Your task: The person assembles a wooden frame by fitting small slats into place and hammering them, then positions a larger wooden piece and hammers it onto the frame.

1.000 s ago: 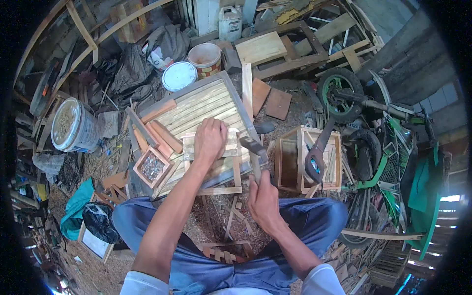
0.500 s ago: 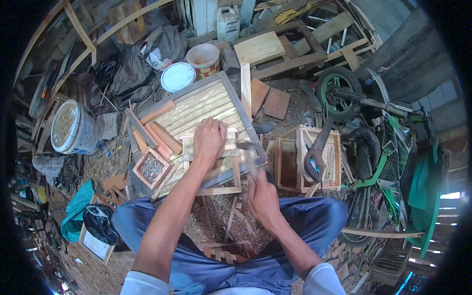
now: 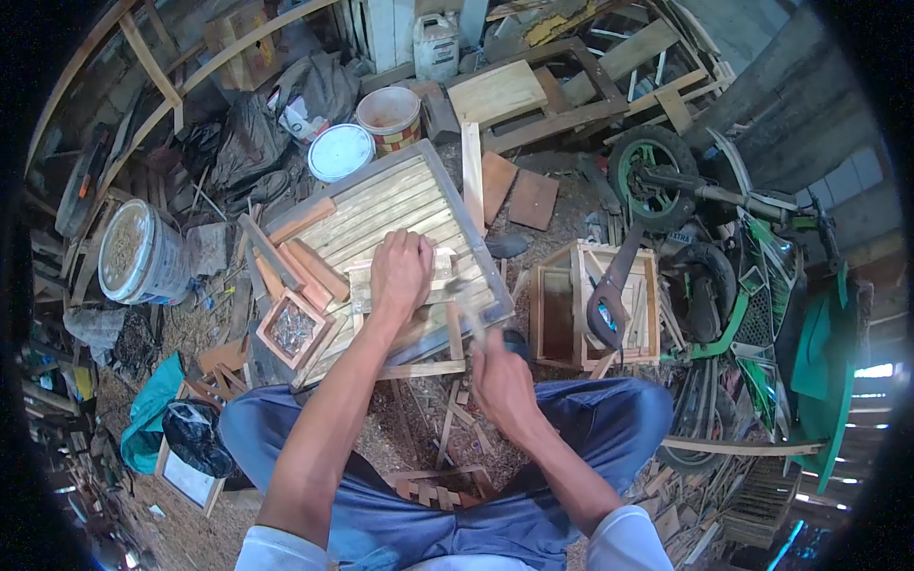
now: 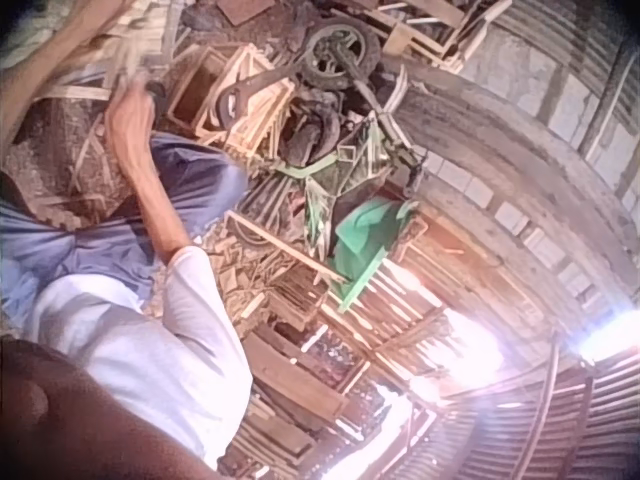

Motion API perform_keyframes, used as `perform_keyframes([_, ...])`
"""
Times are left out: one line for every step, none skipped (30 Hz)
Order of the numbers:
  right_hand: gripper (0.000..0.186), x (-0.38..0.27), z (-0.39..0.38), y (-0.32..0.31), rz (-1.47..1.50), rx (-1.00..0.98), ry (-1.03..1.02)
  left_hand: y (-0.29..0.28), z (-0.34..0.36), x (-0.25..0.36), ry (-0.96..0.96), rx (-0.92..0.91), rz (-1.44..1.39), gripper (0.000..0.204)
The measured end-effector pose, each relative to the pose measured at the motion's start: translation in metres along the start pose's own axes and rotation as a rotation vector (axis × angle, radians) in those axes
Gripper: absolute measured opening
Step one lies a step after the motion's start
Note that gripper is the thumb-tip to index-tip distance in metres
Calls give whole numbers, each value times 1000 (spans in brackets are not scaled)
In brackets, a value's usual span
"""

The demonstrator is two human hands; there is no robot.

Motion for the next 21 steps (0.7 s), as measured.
perform_keyframes([20,9,5,7,-132,-23,-71,0,1,-1,-9,3,12,21])
perform_keyframes([20,15,8,12,-264,-45,-142,1,1,1,-4,6,11,21])
perform_keyframes([20,5,6,6,-208,-34,-144,3,0,-4,3,17,16,20])
perform_keyframes([20,-2,3,2,-208,-36,-144,3,-2,-4,12,20,10,20])
perform_keyframes([20,-9,1,-3,-91,27,-130,4,-1,-6,10,20,11,20])
perform_keyframes([21,-11,0,-7,23,91,-112,5,1,-5,17,23,7,20])
perform_keyframes([21,-8,5,-4,-72,-11,-53,5,1,-3,23,26,2,19])
perform_keyframes([21,-1,4,-2,-74,-11,-50,4,-2,-1,23,24,-2,19])
perform_keyframes([21,0,7,-1,-145,-42,-92,4,-4,-3,17,22,4,19])
perform_keyframes([21,0,9,0,-217,-73,-134,3,-4,-6,11,21,11,19])
perform_keyframes([21,-3,7,-1,-140,-21,-107,5,-3,-8,7,18,15,20])
perform_keyframes([21,-8,4,-2,-142,-26,-102,4,-3,-6,2,13,13,20])
perform_keyframes([21,-12,4,-4,-82,12,-82,4,0,-5,6,11,14,20])
perform_keyframes([21,-13,3,-5,-22,50,-61,4,0,-3,10,9,15,20])
perform_keyframes([21,-5,12,2,-200,-43,-97,4,0,-3,14,12,13,20])
perform_keyframes([21,2,11,2,-201,-39,-99,3,-1,-3,6,10,10,20])
perform_keyframes([21,6,8,2,-206,-41,-118,3,-1,-3,-2,9,6,20])
perform_keyframes([21,3,7,2,-208,-50,-141,4,-1,-6,-3,12,11,20])
perform_keyframes([21,0,5,0,-133,-21,-103,5,-2,-8,4,19,19,21])
perform_keyframes([21,-6,6,0,-131,-24,-108,6,-2,-10,11,25,26,21])
perform_keyframes([21,-10,5,-3,-79,12,-84,5,-1,-7,12,21,20,21])
Point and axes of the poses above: each hand's wrist, its own z-axis towards the middle knuckle, its own y-axis out of the palm, x = y × z, the point moved 2 cm from there along z, towards the middle knuckle, and after that the axes turned 14 degrees about -z, right-handed, at the moved point
